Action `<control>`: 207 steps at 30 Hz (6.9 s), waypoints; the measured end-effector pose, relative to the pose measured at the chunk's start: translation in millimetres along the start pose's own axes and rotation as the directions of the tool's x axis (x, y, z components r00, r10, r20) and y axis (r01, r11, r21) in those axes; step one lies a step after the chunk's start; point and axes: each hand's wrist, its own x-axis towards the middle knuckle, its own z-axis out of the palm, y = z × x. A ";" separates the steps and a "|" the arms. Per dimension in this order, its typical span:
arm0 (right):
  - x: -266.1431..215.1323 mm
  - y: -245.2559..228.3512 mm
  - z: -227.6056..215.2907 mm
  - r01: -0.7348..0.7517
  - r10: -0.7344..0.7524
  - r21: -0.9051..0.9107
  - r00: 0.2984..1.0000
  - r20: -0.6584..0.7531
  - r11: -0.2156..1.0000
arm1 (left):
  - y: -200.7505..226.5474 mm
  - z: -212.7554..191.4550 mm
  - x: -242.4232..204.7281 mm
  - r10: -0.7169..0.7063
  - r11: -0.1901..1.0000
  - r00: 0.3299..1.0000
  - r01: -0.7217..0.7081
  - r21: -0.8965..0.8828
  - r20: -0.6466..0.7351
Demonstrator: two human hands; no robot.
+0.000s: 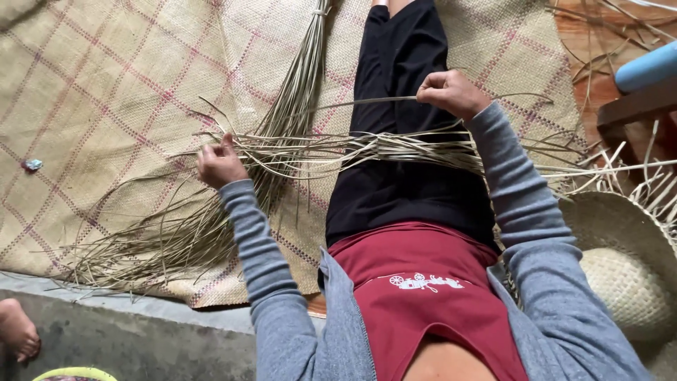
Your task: A person is weaving natural fiber strands together to create a bag or similar craft item while sitting on the floor.
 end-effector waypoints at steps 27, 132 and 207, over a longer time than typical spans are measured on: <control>-22.9 -8.6 30.6 0.007 -0.016 0.059 0.987 0.160 0.998 | 246.9 12.0 -120.5 0.573 0.724 0.711 -0.205 -0.658 0.408; -149.7 -4.8 115.3 0.354 -0.413 -0.560 0.911 0.024 0.749 | 172.2 153.1 -76.0 0.015 0.711 0.875 0.331 -0.621 0.483; -28.3 -21.8 99.1 0.446 -0.301 -0.335 0.864 0.404 0.830 | 192.1 -48.2 -203.8 -0.015 0.626 0.661 0.592 -0.508 0.751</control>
